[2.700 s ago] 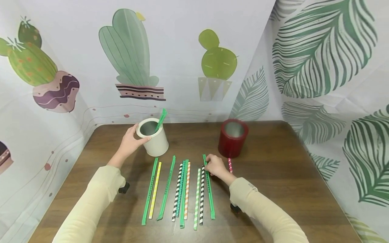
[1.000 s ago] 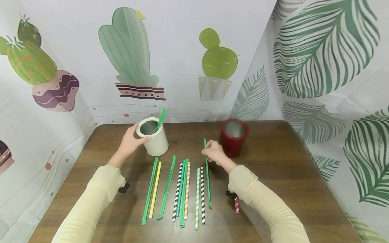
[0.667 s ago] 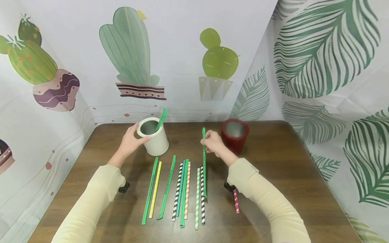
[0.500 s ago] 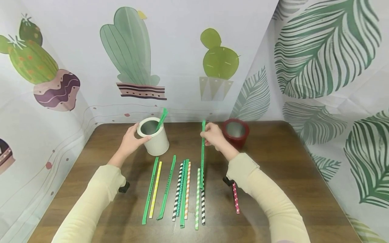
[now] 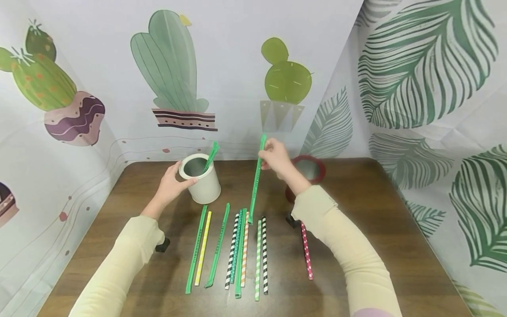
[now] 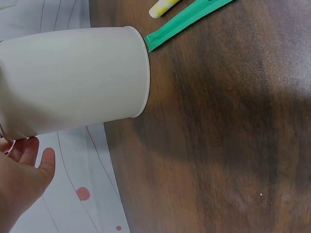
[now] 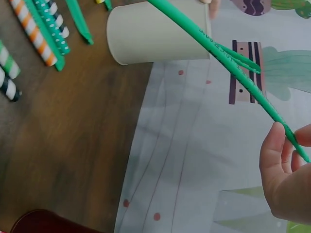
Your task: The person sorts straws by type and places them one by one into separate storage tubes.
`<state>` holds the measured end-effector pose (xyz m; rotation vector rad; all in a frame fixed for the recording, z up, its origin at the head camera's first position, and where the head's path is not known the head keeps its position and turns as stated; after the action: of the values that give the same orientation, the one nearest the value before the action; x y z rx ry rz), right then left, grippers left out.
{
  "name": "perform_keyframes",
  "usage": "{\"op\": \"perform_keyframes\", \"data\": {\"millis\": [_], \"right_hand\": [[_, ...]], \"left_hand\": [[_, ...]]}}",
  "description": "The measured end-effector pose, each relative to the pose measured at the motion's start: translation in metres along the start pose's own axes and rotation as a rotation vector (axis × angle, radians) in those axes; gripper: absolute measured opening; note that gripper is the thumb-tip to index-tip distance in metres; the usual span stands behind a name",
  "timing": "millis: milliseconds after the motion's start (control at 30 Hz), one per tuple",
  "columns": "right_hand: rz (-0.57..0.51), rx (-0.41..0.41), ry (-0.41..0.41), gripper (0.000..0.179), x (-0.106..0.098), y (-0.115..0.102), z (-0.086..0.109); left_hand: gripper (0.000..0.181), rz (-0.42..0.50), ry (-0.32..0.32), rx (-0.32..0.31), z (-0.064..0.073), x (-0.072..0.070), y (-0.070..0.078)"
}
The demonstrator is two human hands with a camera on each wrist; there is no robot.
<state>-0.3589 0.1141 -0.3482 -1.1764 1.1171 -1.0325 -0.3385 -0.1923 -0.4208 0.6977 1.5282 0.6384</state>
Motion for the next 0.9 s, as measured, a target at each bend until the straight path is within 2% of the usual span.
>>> {"op": "perform_keyframes", "data": {"millis": [500, 900], "right_hand": [[-0.263, -0.165, 0.124, 0.017, 0.003, -0.035, -0.005], [-0.405, -0.270, 0.224, 0.018, 0.011, -0.061, -0.006]], "left_hand": [[0.092, -0.001, -0.001, -0.008, 0.000, 0.000, -0.001], [0.092, 0.000, -0.001, -0.004, 0.000, 0.000, 0.000]]}}
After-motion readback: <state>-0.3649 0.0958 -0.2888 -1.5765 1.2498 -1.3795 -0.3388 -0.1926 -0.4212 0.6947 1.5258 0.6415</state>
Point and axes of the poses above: each hand's wrist, its own z-axis away from the middle knuckle, its own x-axis out of the palm, y = z × x, the point moved 8 cm from there along -z, towards the middle knuckle
